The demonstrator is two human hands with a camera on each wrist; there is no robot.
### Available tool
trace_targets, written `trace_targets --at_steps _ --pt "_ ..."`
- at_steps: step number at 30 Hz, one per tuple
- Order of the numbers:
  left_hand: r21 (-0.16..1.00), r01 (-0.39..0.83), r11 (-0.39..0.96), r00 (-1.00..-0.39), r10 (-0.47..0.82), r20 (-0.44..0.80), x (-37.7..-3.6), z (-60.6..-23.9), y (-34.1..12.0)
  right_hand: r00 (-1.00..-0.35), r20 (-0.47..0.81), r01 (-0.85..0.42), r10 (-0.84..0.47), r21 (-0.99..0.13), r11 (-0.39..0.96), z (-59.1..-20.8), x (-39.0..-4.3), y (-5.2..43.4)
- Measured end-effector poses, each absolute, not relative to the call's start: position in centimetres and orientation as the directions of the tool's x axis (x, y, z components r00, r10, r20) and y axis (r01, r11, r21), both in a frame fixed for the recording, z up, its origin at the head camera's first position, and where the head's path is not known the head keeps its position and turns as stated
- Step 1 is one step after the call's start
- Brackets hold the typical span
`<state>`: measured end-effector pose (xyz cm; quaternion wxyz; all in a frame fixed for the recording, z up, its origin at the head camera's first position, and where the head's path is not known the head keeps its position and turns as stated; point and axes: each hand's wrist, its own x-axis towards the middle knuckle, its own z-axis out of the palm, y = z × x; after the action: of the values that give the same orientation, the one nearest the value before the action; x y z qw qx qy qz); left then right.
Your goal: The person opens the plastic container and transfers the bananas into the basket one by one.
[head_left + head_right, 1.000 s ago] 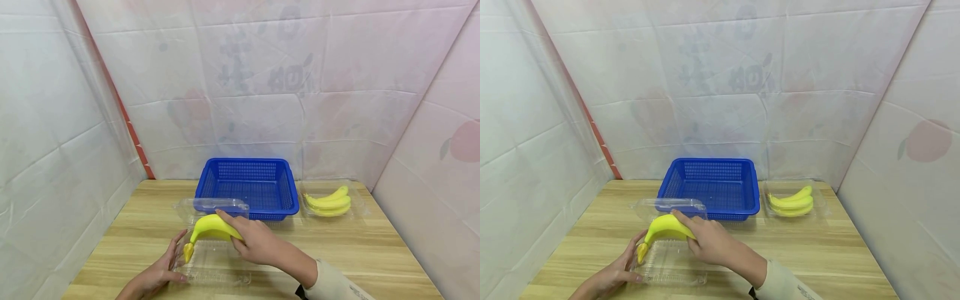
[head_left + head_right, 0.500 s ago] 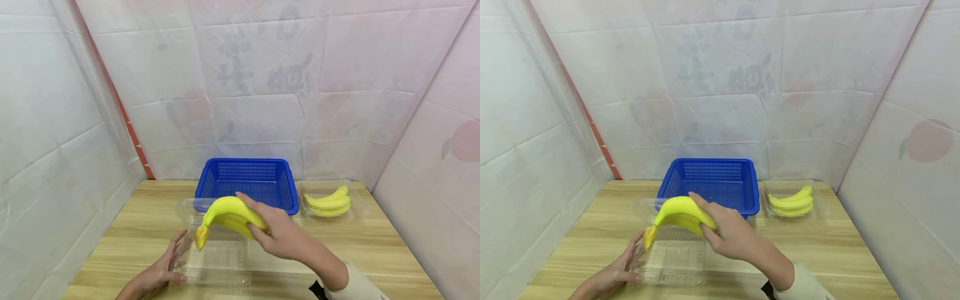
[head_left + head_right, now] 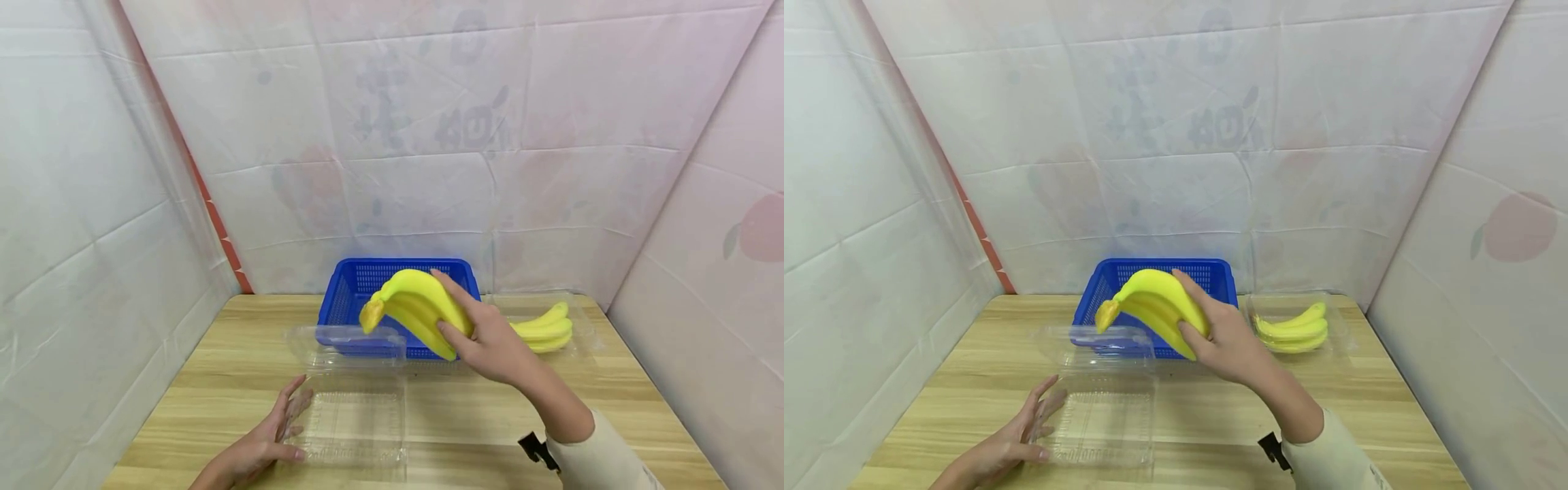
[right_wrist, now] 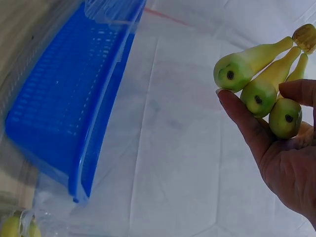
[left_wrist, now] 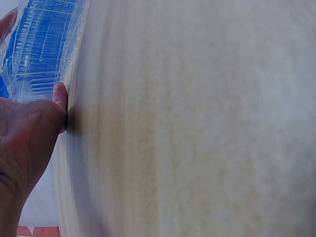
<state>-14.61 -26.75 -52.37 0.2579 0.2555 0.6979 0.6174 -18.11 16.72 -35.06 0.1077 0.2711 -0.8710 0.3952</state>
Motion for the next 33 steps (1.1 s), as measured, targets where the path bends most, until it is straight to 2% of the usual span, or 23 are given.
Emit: trace_targets --at_steps 7,12,17,24,33 --pt "0.998 0.021 0.053 -0.735 0.678 -0.020 -14.5 -52.5 -26.7 -0.900 0.336 -0.434 -0.277 -0.646 0.627 -36.3 -22.4 17.8" --pt "0.988 -0.014 0.153 -0.769 0.630 -0.109 -14.3 -51.9 -26.6 -0.943 0.261 -0.328 -0.207 -0.622 0.711 -37.9 -25.9 17.5" --pt "0.978 0.001 0.211 -0.794 0.594 -0.127 -14.3 -51.5 -26.1 -0.968 0.186 -0.245 -0.169 -0.551 0.797 -39.7 -28.6 16.9" --pt "0.967 0.024 0.252 -0.806 0.577 -0.130 -14.4 -51.3 -25.6 -0.984 0.106 -0.174 -0.141 -0.448 0.877 -41.5 -30.5 16.0" --pt "0.962 0.016 0.274 -0.842 0.523 -0.135 -14.1 -51.5 -25.6 -0.994 0.050 -0.110 -0.099 -0.376 0.920 -42.8 -31.6 15.5"
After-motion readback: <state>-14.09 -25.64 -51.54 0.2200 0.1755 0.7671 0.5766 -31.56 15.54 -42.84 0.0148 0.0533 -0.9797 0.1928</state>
